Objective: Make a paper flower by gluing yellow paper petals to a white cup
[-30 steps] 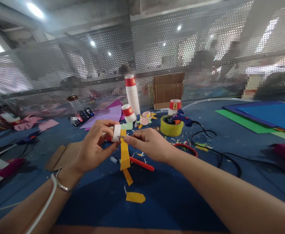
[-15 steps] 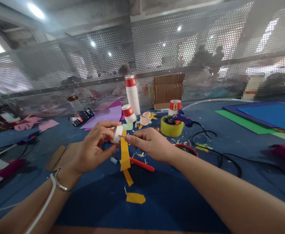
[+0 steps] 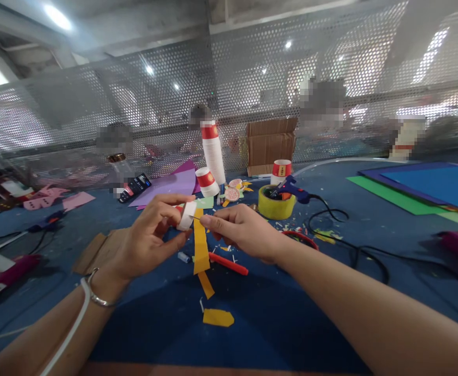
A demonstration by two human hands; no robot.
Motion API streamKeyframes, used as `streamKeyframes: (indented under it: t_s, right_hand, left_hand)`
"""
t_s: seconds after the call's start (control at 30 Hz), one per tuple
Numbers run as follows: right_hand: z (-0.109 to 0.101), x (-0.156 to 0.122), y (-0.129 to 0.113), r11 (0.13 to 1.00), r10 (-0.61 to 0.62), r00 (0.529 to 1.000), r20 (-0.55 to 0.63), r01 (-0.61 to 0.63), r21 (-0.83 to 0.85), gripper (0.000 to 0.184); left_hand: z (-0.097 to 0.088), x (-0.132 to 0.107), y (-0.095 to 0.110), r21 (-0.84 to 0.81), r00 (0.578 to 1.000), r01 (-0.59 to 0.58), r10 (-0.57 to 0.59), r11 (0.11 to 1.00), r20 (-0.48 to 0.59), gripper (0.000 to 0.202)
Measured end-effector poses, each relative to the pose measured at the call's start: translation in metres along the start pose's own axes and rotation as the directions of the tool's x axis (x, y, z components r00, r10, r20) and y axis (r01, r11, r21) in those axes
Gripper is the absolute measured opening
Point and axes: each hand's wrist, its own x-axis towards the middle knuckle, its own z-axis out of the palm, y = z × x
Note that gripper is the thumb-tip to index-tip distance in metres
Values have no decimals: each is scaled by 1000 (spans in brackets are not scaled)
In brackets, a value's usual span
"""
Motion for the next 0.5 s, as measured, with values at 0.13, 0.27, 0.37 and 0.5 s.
streamKeyframes:
  t_s: [0.13,0.27,0.37,0.5]
  right_hand:
    - [-1,0,0,1000,0,1000,-3,0,-13,52]
    - [-1,0,1,999,0,1000,-12,-1,-34,53]
    - [-1,0,2,999,-4,1000,-16,3,-41,53]
    - [-1,1,4,999,-13,1000,-15,12,-53,55]
  left_hand:
    - [-1,2,2,48,1000,-10,10,999,7,21]
    - [-2,2,3,80,1000,-19,17,997,16,21]
    - [-2,3,3,94,1000,-15,13,995,23,21]
    - [-2,4,5,95,999,3,-7,995,40,20]
